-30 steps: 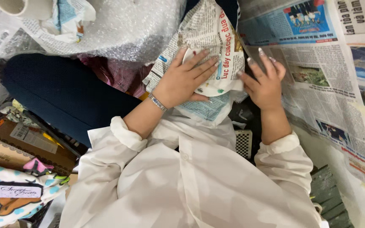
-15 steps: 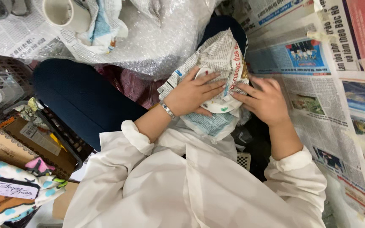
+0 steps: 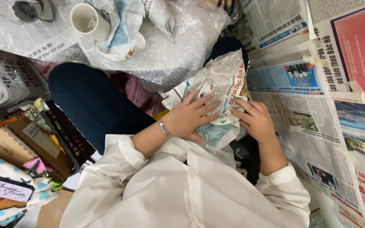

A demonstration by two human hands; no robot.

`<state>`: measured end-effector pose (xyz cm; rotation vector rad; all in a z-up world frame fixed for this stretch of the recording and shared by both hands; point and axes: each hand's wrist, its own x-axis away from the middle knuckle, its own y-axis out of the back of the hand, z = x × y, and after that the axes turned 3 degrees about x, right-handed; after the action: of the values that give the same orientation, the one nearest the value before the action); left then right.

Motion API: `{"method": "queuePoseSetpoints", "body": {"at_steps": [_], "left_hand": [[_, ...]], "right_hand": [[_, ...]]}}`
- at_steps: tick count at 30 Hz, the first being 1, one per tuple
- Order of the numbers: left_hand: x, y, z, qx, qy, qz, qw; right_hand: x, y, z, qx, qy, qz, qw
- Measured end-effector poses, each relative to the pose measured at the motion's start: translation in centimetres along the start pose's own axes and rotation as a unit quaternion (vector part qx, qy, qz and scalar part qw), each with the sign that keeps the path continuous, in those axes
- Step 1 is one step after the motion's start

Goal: The person sits on the floor and wraps small ceramic items, such as cups and plates, in newspaper and bubble wrap. They carefully fold the newspaper around each item and place the wrapped objects into a pile.

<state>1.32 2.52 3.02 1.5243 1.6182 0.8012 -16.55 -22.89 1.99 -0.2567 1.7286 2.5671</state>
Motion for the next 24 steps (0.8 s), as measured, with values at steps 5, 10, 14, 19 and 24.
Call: {"method": "queuePoseSetpoints", "body": {"at_steps": [5,10,14,19,24], "left_hand": [[0.1,0.0,-1.0,0.012,0.0,0.012,1.0],[0.1,-1.3,-1.3,-0.031,-0.001,0.004,1.0],[-0.1,-2.5,-0.8,-0.03,-0.035,-0.05,0.998],[-1.2,-2.8,-0.7,0.037,-0.042,-0.147,0.988],[-3.3,-2.7,-0.8,0.076,0.045,-0.122,0.989]], "right_hand": [[0.3,-0.5,0.7,-0.04,-0.024,-0.029,0.998],[-0.1,-2.6,2.1,-0.062,-0.107,-0.089,0.988],[-0.3,-2.7,3.1,0.001,-0.118,-0.116,0.986],[0.4,-2.6,3.5,0.079,-0.081,-0.163,0.98],[2.2,-4.2,1.7,-0.014,-0.062,-0.139,0.988]]}}
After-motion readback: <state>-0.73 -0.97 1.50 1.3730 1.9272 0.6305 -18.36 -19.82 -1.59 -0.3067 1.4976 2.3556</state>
